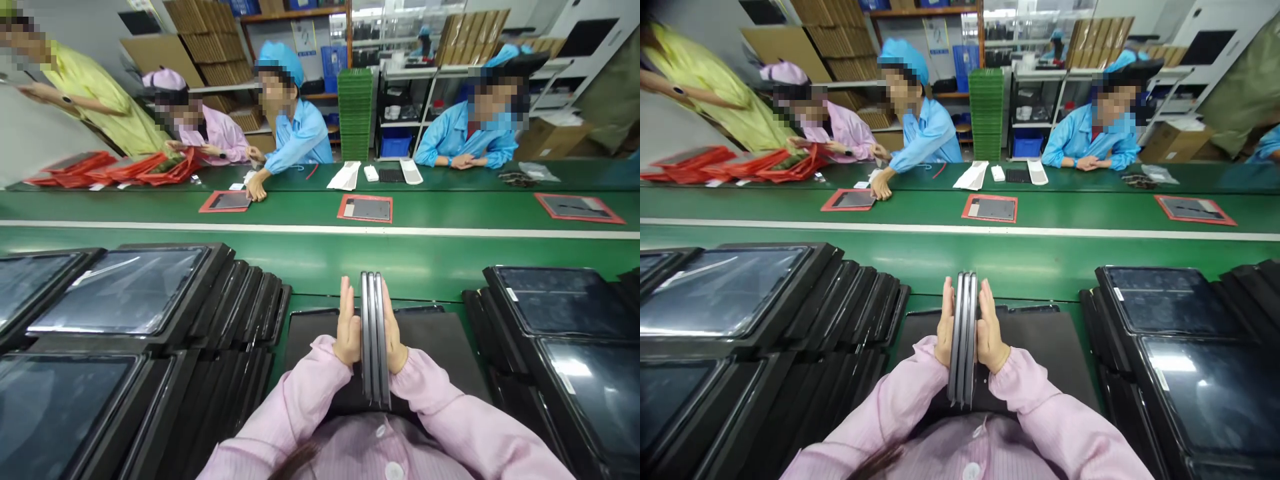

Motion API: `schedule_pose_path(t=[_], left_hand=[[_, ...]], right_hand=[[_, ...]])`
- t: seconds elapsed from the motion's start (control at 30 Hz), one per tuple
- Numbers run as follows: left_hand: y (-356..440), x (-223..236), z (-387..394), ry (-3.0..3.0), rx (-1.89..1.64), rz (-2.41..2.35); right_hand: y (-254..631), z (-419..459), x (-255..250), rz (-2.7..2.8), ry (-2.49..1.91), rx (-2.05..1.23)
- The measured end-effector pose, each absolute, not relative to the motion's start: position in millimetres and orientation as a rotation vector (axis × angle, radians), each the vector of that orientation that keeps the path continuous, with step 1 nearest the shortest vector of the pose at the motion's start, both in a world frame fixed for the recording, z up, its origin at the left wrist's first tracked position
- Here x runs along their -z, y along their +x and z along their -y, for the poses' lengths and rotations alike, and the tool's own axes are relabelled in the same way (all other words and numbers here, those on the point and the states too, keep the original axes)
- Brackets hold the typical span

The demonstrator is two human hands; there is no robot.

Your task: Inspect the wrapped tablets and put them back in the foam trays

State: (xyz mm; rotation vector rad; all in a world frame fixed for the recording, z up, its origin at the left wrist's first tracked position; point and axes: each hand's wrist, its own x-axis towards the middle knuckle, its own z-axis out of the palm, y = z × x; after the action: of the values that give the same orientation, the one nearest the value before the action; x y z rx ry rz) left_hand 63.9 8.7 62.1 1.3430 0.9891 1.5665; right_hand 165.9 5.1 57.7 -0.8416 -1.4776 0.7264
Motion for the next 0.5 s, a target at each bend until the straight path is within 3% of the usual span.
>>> schedule_pose_path(t=[0.13,0.3,0.5], left_hand=[[69.2,-120.1,-17.8,1.366,-1.567,-0.762],[80.9,-185.6,-18.7,0.881,-1.423,-0.764],[81.2,-199.2,13.3,0.701,-1.431,-0.781]], right_hand=[[161.4,-7.2,-106.2,1.351,-0.874,-0.774],[156.7,-3.8,-172.1,1.157,-1.157,-0.950],[153.2,16.1,-165.7,1.223,-1.115,-0.921]])
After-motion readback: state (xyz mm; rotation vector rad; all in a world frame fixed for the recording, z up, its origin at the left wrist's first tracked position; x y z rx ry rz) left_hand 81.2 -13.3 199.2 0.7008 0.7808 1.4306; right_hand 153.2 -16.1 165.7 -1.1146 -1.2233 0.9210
